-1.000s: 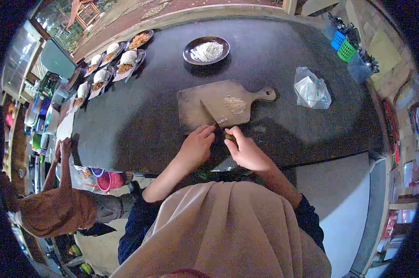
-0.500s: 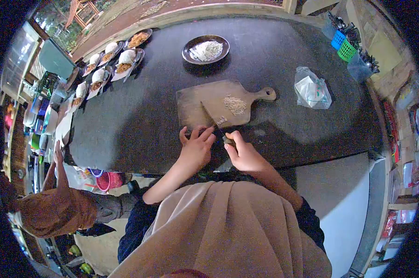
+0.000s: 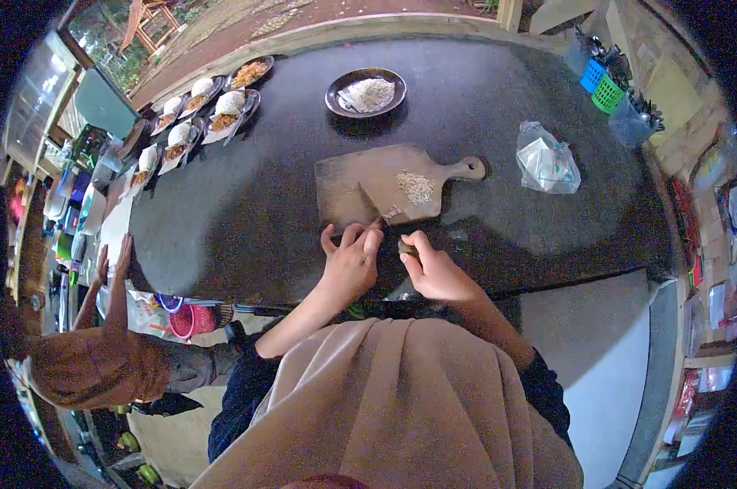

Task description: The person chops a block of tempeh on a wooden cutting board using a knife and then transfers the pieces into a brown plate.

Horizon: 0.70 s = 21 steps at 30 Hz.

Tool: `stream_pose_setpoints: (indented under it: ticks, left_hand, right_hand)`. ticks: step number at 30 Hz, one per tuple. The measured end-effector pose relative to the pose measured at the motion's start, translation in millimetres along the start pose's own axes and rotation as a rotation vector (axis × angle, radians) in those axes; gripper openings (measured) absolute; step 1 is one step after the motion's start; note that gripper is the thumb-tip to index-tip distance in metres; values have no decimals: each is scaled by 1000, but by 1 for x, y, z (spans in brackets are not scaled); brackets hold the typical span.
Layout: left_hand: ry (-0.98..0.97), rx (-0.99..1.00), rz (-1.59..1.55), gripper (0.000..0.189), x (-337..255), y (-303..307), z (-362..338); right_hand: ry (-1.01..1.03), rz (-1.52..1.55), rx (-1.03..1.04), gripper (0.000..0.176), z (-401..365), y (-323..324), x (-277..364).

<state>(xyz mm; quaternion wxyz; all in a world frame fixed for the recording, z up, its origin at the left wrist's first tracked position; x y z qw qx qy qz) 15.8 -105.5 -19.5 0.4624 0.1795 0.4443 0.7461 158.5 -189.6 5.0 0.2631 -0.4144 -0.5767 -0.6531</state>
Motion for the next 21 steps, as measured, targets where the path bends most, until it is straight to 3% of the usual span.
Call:
stream_pose_setpoints:
  ticks: [4, 6, 10, 17, 21]
  left_hand:
    - [15, -2, -22, 38, 3, 0, 2]
    - [138, 239, -139, 41, 8, 2, 7]
    - [103, 141, -147, 46, 16, 13, 8]
    - [133, 121, -113, 51, 21, 4, 7]
    - [109, 123, -78, 51, 20, 2, 7]
  right_hand:
    - [187, -17, -110, 31, -13, -2, -15]
    - [-21, 84, 19, 31, -16, 1, -17]
    - [-240, 266, 46, 34, -25, 15, -7]
    - [-161, 323, -51, 32, -31, 4, -11]
    - [-228, 325, -46, 33, -33, 5, -5]
Point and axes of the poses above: each hand's wrist, its own z-axis towards the middle knuckle, its own y-axis out of the back of the hand, x = y × z, the point moved 3 cm from there along z, towards the middle knuckle, and after that the axes turned 7 degrees about -x, right-handed, at the moved point
